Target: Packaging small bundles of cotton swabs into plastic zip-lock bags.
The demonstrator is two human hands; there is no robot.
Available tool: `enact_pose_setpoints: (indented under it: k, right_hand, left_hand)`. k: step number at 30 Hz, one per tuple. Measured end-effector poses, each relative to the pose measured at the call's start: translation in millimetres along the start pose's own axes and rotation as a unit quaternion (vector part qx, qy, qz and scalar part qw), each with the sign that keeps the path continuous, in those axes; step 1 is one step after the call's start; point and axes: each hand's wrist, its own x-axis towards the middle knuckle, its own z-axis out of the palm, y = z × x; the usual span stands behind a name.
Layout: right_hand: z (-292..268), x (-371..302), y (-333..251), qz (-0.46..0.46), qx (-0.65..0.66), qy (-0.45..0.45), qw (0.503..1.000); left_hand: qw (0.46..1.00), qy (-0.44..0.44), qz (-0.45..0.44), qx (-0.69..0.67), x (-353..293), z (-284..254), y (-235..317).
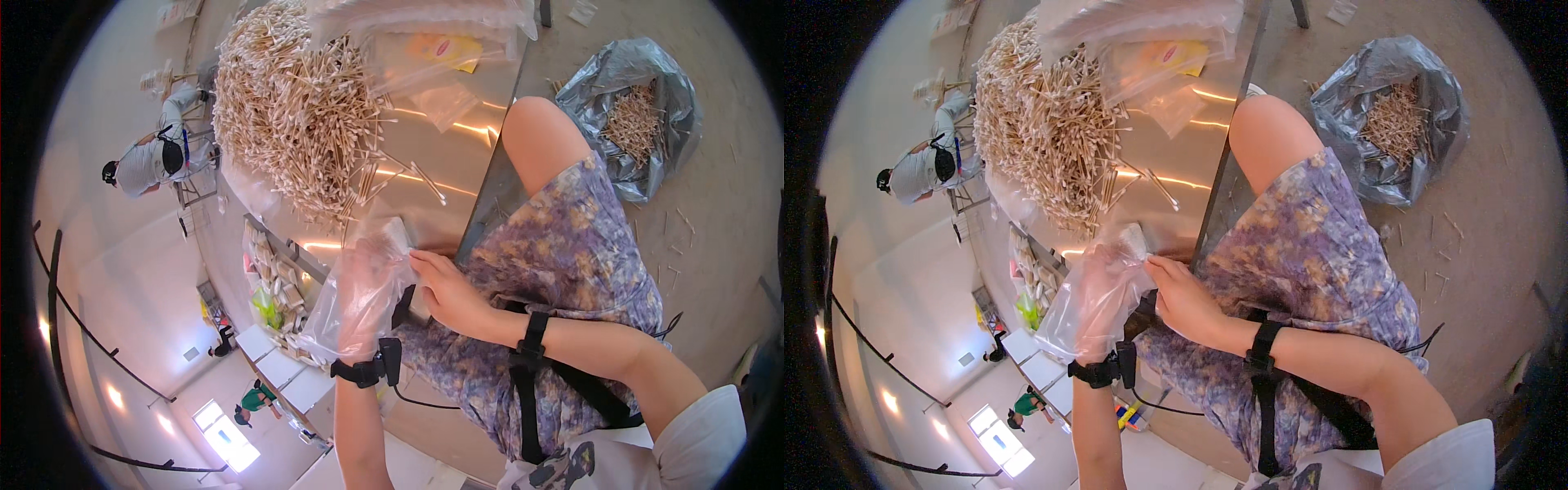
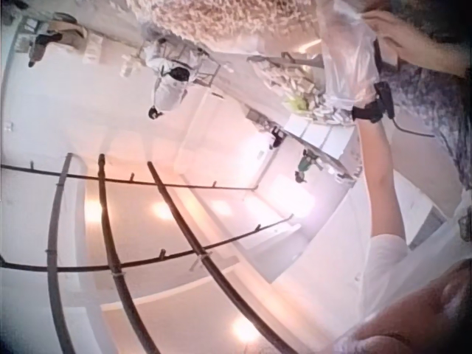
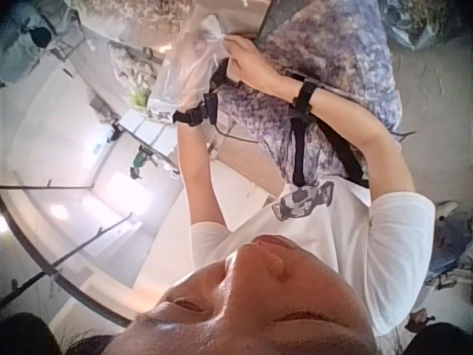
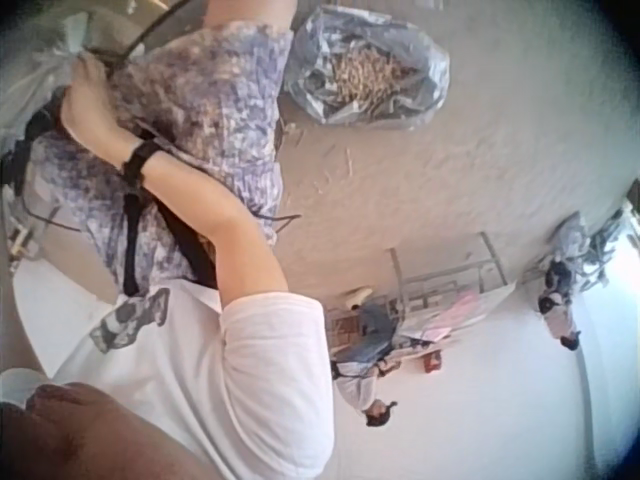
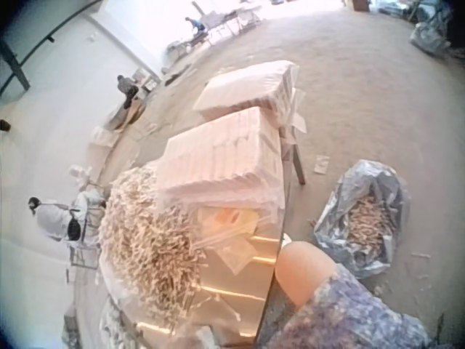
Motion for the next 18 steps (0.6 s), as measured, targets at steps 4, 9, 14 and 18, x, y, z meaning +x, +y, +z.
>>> enact_pose_setpoints:
  k: [4,9,14,18]
  right_hand:
    - [-2,3,1,-0.014,-0.058,-0.055,0.997]
    - [-2,10,13,-0.025,-0.038,-0.065,0.997]
    - [1,20,13,0.078,0.063,-0.023,0.995]
    - [-4,30,6,0.088,0.067,-0.017,0.994]
  left_hand:
    - [0.999,0.004,0.043,-0.023,-1,-2,-6]
    - [0.998,0.024,0.056,-0.012,-7,4,-2]
    - [0.997,0.044,0.062,0.000,-18,10,2]
    - [0.996,0.059,0.064,0.006,-24,18,2]
